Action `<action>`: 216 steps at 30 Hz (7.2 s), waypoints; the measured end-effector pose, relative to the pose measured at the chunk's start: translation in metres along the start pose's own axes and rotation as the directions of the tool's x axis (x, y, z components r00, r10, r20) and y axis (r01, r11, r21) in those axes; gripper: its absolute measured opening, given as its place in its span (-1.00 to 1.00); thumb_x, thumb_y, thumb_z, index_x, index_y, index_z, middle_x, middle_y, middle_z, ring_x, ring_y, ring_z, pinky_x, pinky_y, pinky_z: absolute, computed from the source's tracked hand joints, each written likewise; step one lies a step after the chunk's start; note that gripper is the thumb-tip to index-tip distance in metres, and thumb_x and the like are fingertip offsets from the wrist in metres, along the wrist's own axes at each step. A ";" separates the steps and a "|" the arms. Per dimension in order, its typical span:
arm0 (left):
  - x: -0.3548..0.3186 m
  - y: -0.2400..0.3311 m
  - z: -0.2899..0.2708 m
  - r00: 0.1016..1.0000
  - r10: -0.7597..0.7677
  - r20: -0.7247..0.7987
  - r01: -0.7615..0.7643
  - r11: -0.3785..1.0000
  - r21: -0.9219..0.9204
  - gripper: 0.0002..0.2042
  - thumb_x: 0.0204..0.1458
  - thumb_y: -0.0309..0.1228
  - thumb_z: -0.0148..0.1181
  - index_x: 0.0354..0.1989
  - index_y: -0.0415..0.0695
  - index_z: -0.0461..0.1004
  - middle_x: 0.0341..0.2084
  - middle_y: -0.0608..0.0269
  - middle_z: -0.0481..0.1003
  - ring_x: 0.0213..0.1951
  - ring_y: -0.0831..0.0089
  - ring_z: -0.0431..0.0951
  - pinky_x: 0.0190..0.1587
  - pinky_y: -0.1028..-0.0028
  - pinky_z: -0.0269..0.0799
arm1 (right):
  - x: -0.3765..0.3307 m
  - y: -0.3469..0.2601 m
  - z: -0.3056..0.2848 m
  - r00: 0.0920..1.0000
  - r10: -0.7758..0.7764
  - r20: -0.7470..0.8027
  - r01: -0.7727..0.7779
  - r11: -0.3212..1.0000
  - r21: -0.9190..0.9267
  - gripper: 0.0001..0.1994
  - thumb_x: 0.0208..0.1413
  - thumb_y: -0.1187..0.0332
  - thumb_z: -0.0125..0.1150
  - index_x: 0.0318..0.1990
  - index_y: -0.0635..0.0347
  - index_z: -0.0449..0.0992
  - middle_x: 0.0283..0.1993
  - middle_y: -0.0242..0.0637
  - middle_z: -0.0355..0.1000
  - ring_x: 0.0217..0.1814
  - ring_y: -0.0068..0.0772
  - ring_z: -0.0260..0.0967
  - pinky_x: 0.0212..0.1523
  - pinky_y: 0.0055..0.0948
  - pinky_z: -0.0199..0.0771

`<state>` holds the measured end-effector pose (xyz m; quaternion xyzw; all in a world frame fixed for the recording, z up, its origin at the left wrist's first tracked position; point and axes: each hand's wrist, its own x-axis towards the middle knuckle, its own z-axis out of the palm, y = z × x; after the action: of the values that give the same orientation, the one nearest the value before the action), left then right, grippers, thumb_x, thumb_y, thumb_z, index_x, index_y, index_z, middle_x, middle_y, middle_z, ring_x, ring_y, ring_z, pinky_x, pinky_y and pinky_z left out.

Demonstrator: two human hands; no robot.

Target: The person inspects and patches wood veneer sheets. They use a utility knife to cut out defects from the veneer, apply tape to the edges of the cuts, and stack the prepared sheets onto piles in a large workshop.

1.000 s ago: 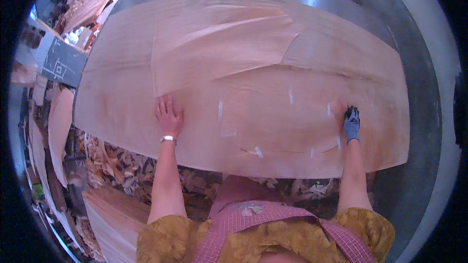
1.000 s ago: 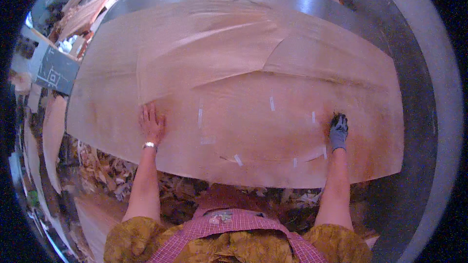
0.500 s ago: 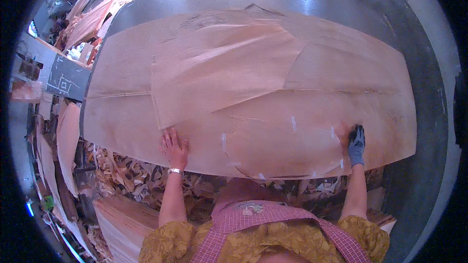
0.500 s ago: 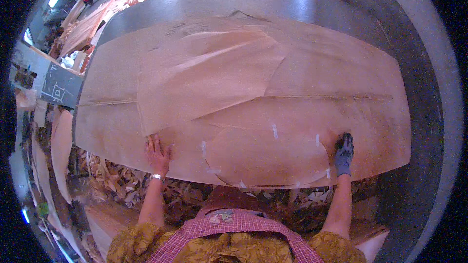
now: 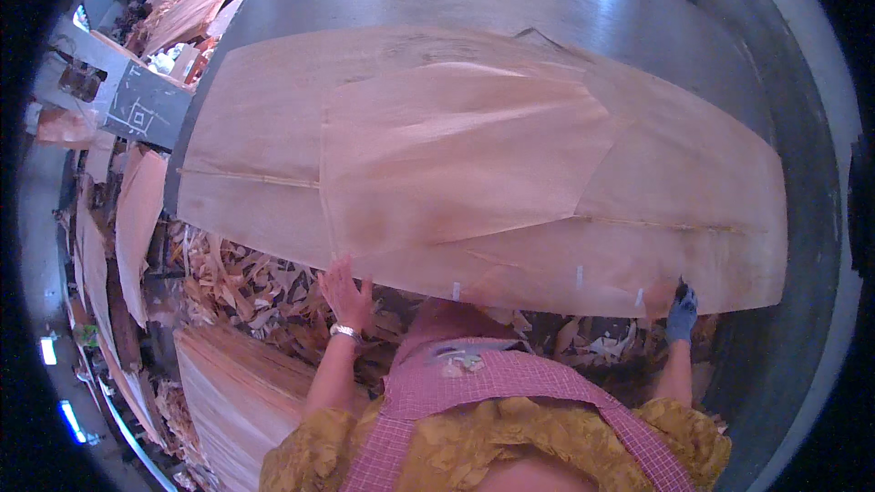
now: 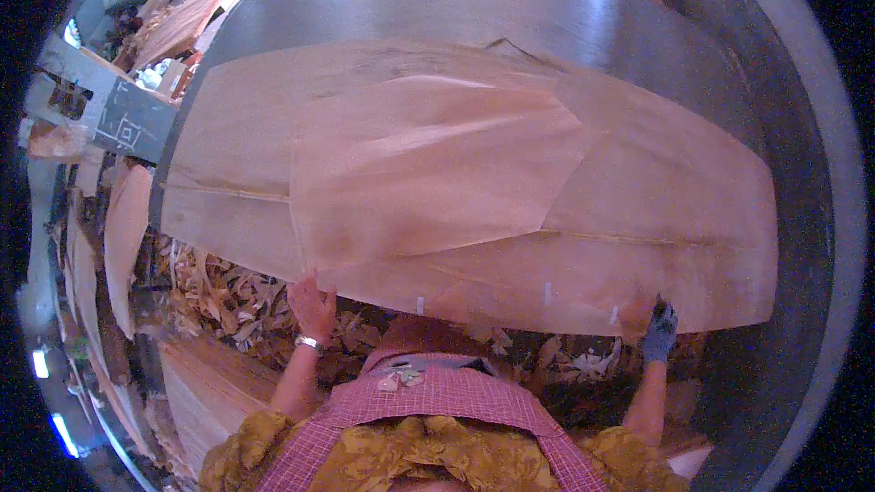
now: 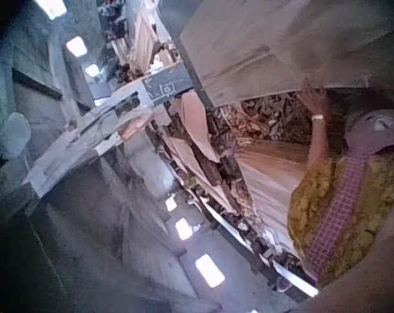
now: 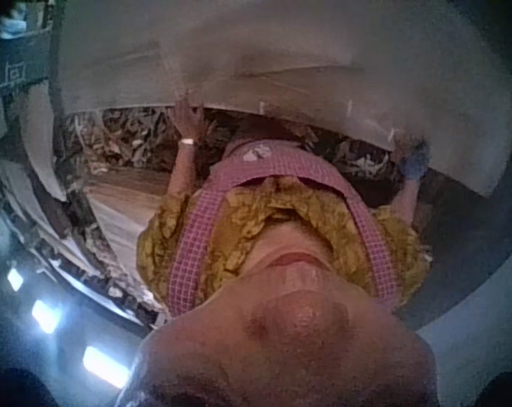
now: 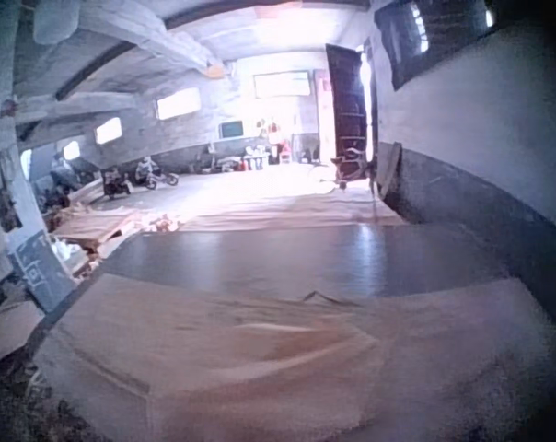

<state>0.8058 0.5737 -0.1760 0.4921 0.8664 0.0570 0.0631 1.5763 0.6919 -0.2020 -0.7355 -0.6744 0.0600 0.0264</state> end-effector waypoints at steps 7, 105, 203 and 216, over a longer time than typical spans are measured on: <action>0.147 -0.003 0.012 0.923 -0.348 -0.164 0.309 0.925 -0.222 -0.31 0.01 -0.09 0.21 0.22 -0.30 0.19 0.14 -0.13 0.31 0.17 -0.06 0.28 0.21 0.08 0.16 | 0.113 -0.307 -0.006 0.866 -0.446 -0.225 0.492 0.839 0.233 -0.67 0.01 0.30 0.32 -0.04 0.12 0.53 0.02 -0.17 0.45 0.04 -0.13 0.41 -0.08 -0.22 0.51; 0.545 0.027 0.052 0.913 -0.350 0.208 0.398 0.662 -0.635 -0.75 -0.07 -0.28 0.25 -0.39 -0.27 0.62 -0.60 0.29 0.54 -0.52 0.54 0.49 -0.45 0.45 0.38 | 0.472 -0.473 0.035 0.935 -0.348 -0.064 0.342 0.935 -0.095 -0.46 0.10 0.28 0.10 0.29 -0.03 0.25 0.30 -0.12 0.21 0.22 0.25 0.20 0.10 0.05 0.37; 0.411 0.151 0.005 0.919 0.322 0.227 -0.286 0.941 -0.180 -0.32 -0.15 -0.24 0.39 0.20 -0.08 0.27 0.23 0.09 0.27 0.23 0.15 0.26 0.12 0.10 0.36 | 0.282 -0.647 0.052 0.444 -0.834 0.327 0.888 0.457 -0.040 -0.77 0.23 0.29 -0.11 -0.03 0.14 0.31 -0.50 -0.20 0.50 -0.56 -0.21 0.49 -0.68 -0.10 0.33; 0.391 0.272 0.074 0.857 0.475 -0.198 -0.502 0.858 -0.110 -0.42 0.08 -0.11 0.11 0.30 0.08 0.22 0.30 0.10 0.17 0.36 0.16 0.06 0.36 -0.07 -0.19 | 0.321 -0.532 0.034 0.444 -0.829 0.340 0.870 0.490 0.060 -0.81 0.25 0.23 -0.09 -0.09 0.06 0.33 -0.53 -0.25 0.49 -0.59 -0.19 0.47 -0.65 -0.11 0.31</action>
<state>0.8495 1.0510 -0.2263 0.6833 0.7075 0.1799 0.0138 1.0727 1.0573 -0.1890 -0.2770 -0.9481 0.1169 -0.1037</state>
